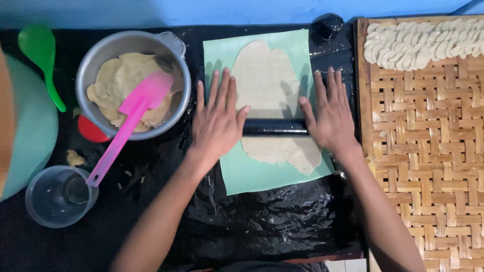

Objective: Rolling out dough with a rolling pin and using a circular cutter to shape crackers before placing them on a drying rack.

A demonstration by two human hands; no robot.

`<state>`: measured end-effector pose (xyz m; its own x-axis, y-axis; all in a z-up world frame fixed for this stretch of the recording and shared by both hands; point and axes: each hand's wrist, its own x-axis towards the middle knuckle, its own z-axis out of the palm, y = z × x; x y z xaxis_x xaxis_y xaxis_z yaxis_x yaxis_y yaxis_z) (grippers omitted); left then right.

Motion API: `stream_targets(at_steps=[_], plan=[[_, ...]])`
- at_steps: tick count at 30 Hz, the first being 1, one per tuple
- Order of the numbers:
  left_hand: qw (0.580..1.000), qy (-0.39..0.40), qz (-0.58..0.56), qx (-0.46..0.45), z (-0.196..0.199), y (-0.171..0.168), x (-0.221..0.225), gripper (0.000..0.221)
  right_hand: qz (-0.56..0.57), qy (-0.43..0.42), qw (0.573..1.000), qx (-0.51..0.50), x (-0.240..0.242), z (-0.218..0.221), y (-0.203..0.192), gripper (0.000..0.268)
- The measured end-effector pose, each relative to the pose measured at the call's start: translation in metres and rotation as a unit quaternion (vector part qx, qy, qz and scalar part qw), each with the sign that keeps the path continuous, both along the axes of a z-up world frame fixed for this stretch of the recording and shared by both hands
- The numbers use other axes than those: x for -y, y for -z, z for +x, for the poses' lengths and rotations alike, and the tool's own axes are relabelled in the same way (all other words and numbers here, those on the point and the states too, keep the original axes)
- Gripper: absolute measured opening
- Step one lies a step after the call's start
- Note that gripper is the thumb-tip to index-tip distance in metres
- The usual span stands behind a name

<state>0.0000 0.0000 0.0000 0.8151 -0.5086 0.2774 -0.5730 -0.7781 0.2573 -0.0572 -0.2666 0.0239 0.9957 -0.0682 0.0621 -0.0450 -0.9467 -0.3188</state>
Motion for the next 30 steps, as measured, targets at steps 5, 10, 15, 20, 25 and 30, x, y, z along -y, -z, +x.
stream_targets(at_steps=[5, 10, 15, 20, 25, 30], plan=[[0.998, 0.002, 0.066, -0.005, -0.047, 0.0, -0.006, 0.065, -0.057, -0.024, 0.997, 0.044, -0.007, -0.044, 0.011, 0.063], [0.998, -0.002, 0.039, -0.038, -0.083, -0.011, -0.014, 0.068, -0.042, -0.032, 0.998, 0.046, -0.02, -0.081, 0.006, 0.062], [0.999, 0.014, 0.042, -0.03, -0.114, -0.015, -0.023, 0.072, -0.049, -0.044, 0.997, 0.043, -0.027, -0.113, 0.002, 0.064], [0.997, 0.032, 0.067, 0.001, -0.143, -0.02, -0.036, 0.063, -0.058, -0.042, 0.997, 0.034, -0.028, -0.144, 0.011, 0.061], [0.995, 0.053, 0.085, 0.002, -0.152, -0.032, -0.039, 0.062, -0.045, -0.049, 0.997, 0.049, -0.027, -0.17, 0.019, 0.057], [0.995, 0.069, -0.047, -0.061, -0.124, -0.037, -0.023, 0.045, 0.032, -0.056, 0.994, 0.082, -0.018, -0.163, 0.013, 0.052]])
